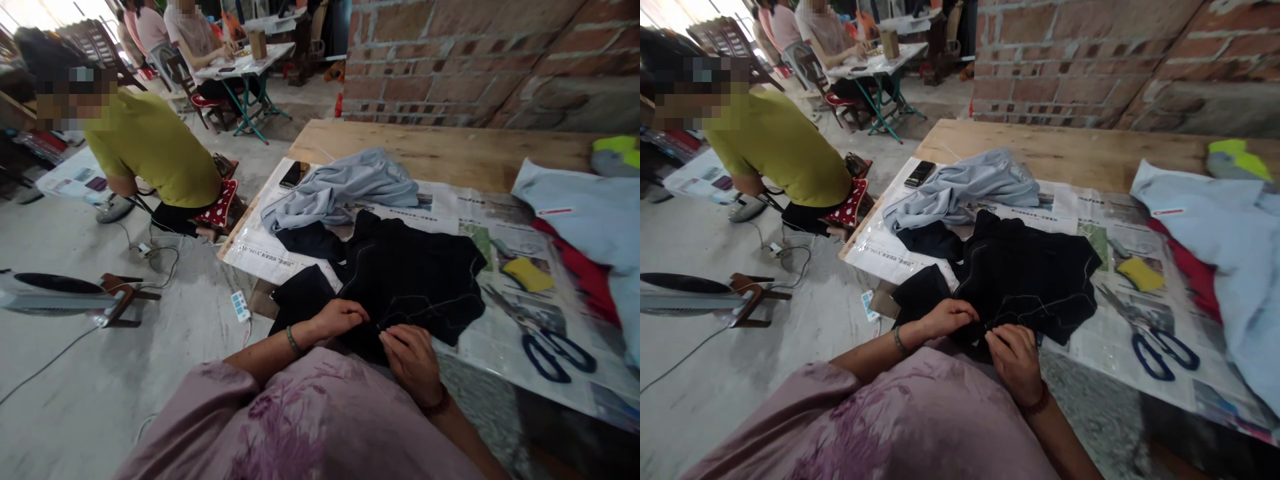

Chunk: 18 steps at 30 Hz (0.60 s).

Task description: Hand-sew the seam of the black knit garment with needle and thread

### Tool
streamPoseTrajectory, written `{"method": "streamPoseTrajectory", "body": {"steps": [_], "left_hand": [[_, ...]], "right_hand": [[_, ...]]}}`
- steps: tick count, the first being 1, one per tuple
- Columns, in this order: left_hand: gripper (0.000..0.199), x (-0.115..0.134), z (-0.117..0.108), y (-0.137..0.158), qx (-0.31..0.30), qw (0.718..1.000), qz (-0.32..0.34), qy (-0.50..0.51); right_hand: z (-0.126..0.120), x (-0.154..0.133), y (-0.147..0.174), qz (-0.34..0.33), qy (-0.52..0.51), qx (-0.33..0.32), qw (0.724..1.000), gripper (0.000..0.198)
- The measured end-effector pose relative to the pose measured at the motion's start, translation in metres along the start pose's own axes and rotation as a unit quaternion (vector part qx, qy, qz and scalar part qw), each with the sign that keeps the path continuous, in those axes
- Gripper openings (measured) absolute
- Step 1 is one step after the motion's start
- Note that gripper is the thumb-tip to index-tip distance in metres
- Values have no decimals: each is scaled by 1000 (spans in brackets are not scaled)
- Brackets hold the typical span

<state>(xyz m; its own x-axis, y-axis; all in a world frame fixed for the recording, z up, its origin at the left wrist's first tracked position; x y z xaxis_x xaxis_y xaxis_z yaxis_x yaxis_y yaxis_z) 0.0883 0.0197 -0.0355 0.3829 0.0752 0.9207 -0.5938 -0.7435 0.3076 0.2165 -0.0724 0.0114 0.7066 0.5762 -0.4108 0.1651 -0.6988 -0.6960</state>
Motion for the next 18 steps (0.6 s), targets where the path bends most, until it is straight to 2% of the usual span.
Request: {"method": "streamPoseTrajectory", "body": {"steps": [2,8,15,18], "left_hand": [[18,2,-1,0,-15,1000,7,-11],[12,15,2,2,-31,992,95,-76],[11,21,7,7,11,985,157,-70],[9,23,7,9,41,983,160,-76]], "right_hand": [[1,-1,0,-9,7,-4,1000,22],[0,-1,0,-17,13,-2,1000,24],[2,-2,0,-12,15,-4,1000,20],[3,-3,-1,-10,18,-8,1000,17]]}}
Point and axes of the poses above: each hand's wrist, its own y-axis away from the middle knuckle, its own z-axis out of the palm, x = y × z, the point moved 6 cm from there along -y, towards the middle knuckle, and after that the axes turned 5 degrees about -y, right-handed, at the moved point
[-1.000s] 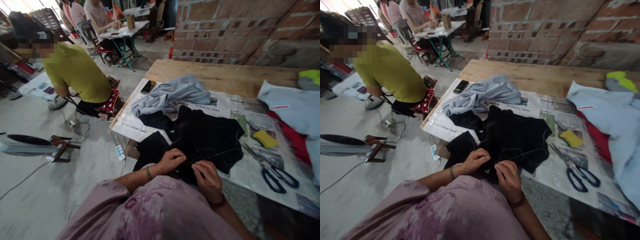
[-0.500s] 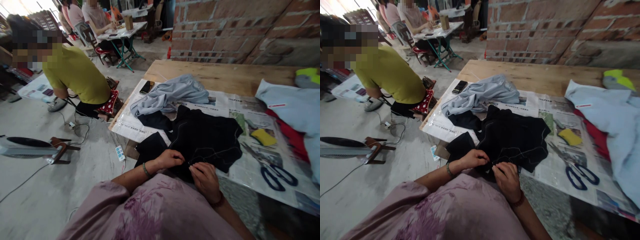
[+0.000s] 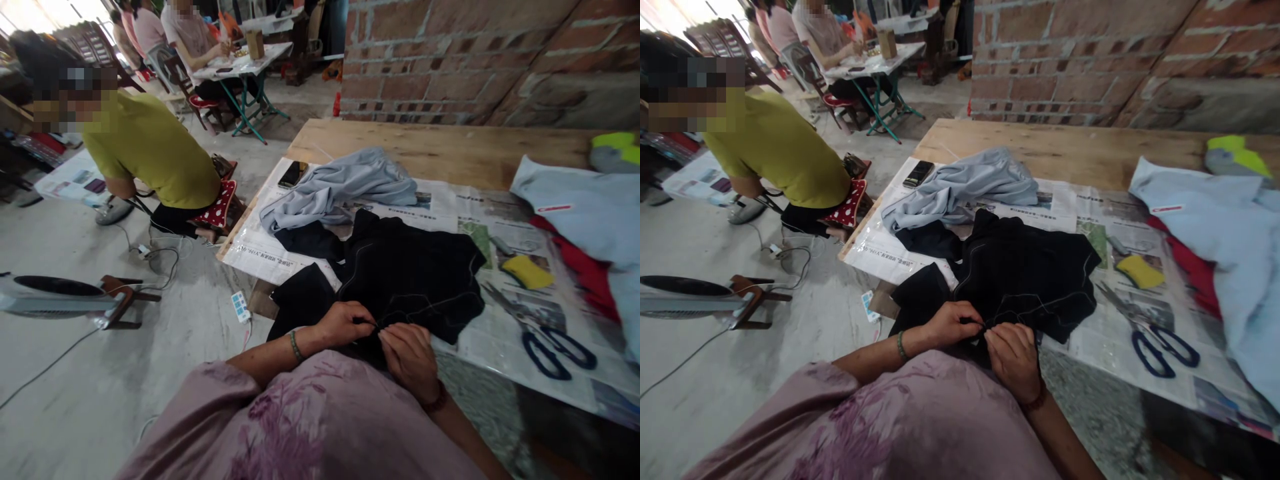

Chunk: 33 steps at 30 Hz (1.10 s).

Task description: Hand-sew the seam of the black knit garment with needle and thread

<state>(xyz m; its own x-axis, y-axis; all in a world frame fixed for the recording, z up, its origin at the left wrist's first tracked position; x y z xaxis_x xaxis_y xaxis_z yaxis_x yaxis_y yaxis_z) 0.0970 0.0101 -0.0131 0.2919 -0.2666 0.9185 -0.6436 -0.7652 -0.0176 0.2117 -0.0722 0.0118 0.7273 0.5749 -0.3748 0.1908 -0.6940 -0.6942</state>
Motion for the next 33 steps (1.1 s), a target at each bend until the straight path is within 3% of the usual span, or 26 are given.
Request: {"method": "streamPoseTrajectory", "body": {"steps": [7,15,24,33], "left_hand": [[9,1,-1,0,58,997,-46,-38],[14,-5,0,1,-1,997,-75,-12],[14,-8,2,1,18,998,-66,3],[15,-9,4,-2,-4,996,-90,-16]], "right_hand": [[1,-2,-6,19,-2,-4,1000,11],[-2,0,-5,13,0,-3,1000,13],[0,-1,-4,-4,-2,-3,1000,13],[5,0,-3,-1,7,-12,1000,14]]}}
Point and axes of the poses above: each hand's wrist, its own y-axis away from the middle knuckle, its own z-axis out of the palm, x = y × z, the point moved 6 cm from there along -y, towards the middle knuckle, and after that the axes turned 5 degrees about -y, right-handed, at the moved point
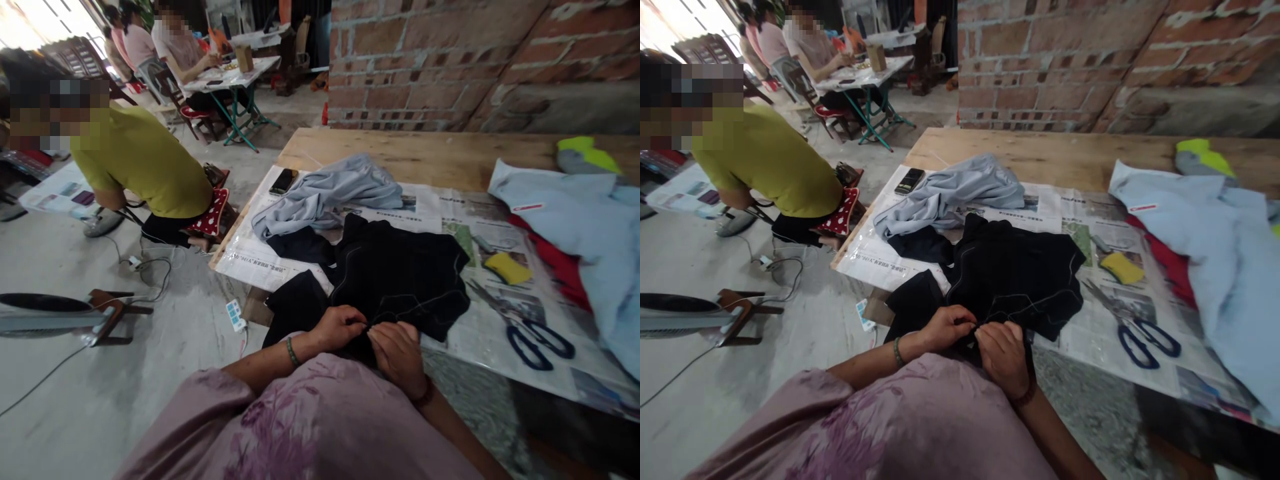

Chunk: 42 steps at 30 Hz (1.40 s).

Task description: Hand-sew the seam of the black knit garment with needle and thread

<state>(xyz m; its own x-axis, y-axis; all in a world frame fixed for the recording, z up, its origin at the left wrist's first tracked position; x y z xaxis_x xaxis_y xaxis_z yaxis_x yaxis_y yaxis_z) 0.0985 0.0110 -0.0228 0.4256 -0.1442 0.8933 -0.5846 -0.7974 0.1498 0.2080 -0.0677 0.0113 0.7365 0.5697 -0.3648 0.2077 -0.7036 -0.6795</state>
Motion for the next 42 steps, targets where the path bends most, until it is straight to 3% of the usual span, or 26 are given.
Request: {"method": "streamPoseTrajectory", "body": {"steps": [8,16,21,33,42], "left_hand": [[14,-2,5,-1,-15,999,-31,32],[16,-8,4,3,-20,990,-87,112],[14,-4,3,5,0,992,-68,105],[14,-2,7,6,19,997,-29,66],[14,4,-3,10,50,998,3,42]], "right_hand": [[-1,-1,-3,6,-12,4,1000,20],[0,4,-2,47,-44,15,998,12],[-1,4,-2,61,-61,43,995,14],[3,1,3,28,-35,20,999,17],[-5,1,4,44,-35,39,998,18]]}}
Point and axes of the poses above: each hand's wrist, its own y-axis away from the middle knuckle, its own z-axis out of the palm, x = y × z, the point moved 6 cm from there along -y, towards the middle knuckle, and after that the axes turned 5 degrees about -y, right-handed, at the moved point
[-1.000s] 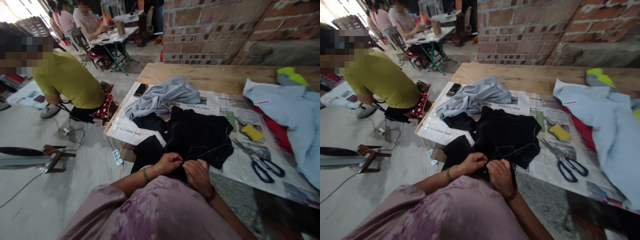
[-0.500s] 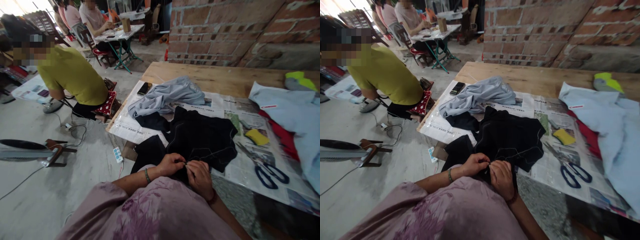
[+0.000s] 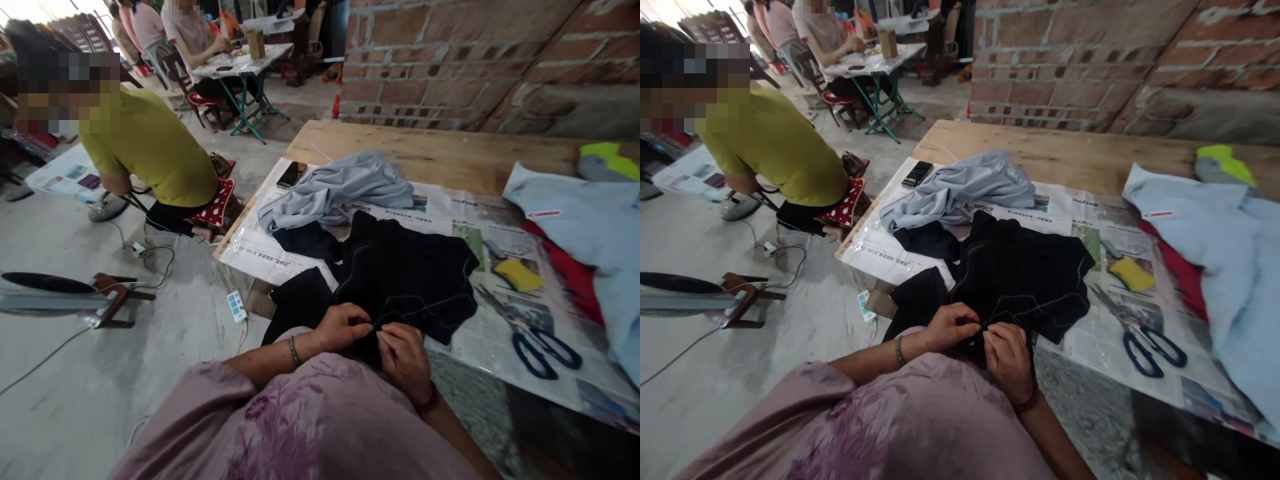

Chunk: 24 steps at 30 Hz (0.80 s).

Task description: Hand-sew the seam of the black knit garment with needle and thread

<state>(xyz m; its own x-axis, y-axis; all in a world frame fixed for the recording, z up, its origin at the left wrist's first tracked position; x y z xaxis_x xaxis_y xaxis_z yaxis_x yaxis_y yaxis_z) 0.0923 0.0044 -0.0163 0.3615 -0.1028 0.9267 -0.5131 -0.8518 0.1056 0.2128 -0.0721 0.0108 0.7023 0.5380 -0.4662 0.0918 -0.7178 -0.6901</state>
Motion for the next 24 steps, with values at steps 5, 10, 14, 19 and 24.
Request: {"method": "streamPoseTrajectory", "body": {"steps": [5,10,14,19,24], "left_hand": [[7,6,1,1,12,999,32,-25],[8,5,2,0,8,999,33,-33],[9,1,0,-2,8,1000,10,-24],[9,-4,-1,-10,18,1000,-9,-10],[11,10,-17,-34,32,998,-6,-46]], "right_hand": [[2,0,0,5,-9,0,1000,18],[0,0,-3,5,-25,9,1000,18],[-3,5,-5,71,-63,35,995,14],[0,26,-4,233,-109,46,965,8],[2,51,-28,310,-121,44,942,18]]}}
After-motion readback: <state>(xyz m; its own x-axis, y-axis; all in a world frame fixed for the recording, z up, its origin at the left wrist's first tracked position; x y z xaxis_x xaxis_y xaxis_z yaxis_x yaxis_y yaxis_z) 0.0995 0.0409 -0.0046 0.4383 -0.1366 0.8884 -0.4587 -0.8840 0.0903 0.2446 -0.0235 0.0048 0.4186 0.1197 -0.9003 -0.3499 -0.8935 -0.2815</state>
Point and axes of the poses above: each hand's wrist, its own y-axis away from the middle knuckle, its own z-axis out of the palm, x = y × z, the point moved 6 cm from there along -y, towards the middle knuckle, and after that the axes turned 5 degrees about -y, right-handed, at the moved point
